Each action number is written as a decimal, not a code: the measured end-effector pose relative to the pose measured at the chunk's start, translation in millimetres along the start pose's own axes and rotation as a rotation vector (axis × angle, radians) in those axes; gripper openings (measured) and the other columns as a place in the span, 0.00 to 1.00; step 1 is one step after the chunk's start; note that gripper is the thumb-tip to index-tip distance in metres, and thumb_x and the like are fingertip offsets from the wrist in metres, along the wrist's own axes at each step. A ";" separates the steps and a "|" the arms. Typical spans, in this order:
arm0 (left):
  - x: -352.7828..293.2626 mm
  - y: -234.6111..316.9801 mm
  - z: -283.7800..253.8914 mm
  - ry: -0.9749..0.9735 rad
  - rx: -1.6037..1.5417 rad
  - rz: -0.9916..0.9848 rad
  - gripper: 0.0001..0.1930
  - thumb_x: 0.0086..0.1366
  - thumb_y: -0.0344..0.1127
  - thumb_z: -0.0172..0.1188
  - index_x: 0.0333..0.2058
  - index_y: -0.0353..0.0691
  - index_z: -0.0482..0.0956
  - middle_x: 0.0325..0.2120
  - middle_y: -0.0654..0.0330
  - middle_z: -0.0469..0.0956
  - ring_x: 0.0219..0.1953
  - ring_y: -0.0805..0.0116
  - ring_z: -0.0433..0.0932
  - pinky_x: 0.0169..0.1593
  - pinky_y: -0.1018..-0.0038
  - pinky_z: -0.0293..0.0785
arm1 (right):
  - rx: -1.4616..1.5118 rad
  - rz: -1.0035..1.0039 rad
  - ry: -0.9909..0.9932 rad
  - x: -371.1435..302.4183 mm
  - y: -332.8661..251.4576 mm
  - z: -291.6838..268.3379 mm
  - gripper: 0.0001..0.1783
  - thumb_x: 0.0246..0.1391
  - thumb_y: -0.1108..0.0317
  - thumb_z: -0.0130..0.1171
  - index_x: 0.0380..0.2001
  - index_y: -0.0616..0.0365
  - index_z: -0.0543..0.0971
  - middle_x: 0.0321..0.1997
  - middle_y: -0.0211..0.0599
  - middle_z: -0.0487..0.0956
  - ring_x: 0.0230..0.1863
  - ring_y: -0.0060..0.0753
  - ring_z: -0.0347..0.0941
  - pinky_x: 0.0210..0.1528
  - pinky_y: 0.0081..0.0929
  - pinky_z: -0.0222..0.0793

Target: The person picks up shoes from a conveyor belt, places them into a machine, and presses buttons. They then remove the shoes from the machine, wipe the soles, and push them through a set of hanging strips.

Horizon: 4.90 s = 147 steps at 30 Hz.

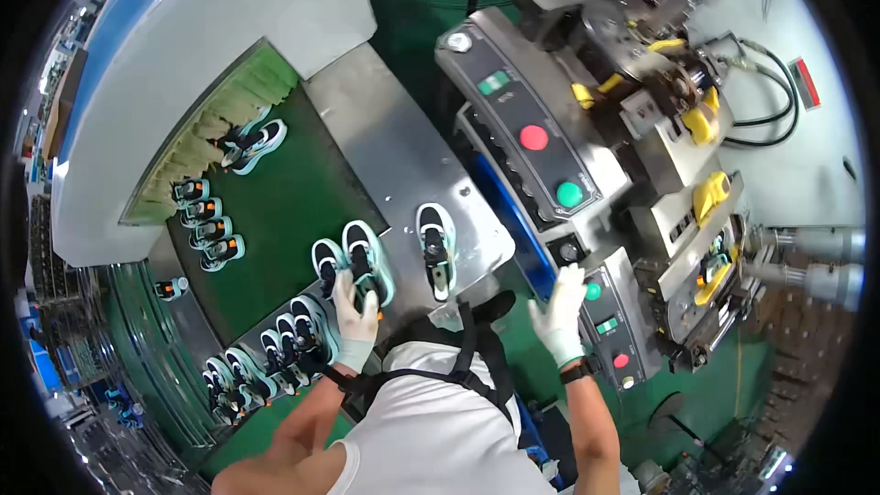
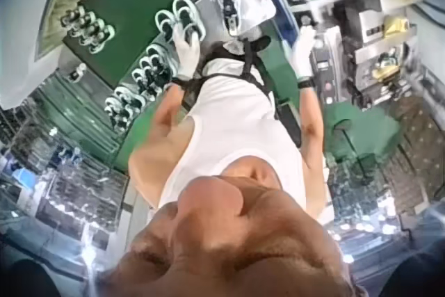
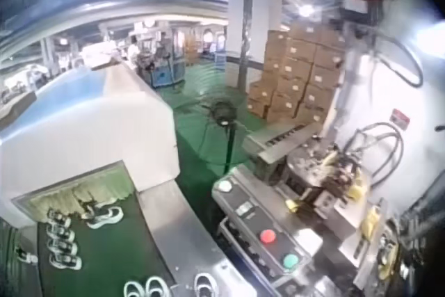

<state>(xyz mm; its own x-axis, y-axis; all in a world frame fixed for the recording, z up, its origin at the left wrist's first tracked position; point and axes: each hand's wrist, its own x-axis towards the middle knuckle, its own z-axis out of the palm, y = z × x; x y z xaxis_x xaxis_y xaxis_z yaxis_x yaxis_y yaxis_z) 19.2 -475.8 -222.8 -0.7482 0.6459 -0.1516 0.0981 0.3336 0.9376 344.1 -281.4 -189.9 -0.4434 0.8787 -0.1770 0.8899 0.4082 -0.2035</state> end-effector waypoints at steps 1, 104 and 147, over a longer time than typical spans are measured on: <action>3.5 -15.5 -7.8 0.068 0.026 -0.084 0.36 0.64 0.28 0.59 0.66 0.28 0.52 0.63 0.41 0.60 0.69 0.51 0.60 0.70 0.63 0.58 | 0.142 -0.115 0.066 -2.6 -15.6 15.1 0.56 0.49 0.59 0.70 0.71 0.71 0.47 0.75 0.66 0.48 0.76 0.66 0.41 0.76 0.53 0.39; 227.6 121.0 -73.0 -0.647 0.118 0.181 0.20 0.50 0.37 0.67 0.37 0.27 0.79 0.31 0.51 0.82 0.31 0.64 0.79 0.41 0.68 0.77 | 1.061 0.307 -0.370 59.2 -157.5 -26.6 0.30 0.66 0.48 0.54 0.54 0.66 0.77 0.49 0.41 0.82 0.48 0.31 0.78 0.53 0.29 0.73; 361.2 391.0 526.9 -0.637 0.946 0.806 0.30 0.54 0.50 0.70 0.47 0.35 0.71 0.44 0.41 0.79 0.50 0.42 0.78 0.52 0.57 0.74 | 2.208 0.397 0.536 30.9 28.5 -187.8 0.48 0.48 0.65 0.74 0.69 0.62 0.61 0.62 0.38 0.75 0.59 0.33 0.73 0.61 0.35 0.69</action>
<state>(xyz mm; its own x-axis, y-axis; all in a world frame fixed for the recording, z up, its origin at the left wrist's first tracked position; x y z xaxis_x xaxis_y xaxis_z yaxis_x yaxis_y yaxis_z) 133.0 249.7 -75.8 0.1240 0.9918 -0.0321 0.9450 -0.1082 0.3085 375.7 -196.1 -20.3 0.0517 0.9341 -0.3531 -0.7083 -0.2150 -0.6724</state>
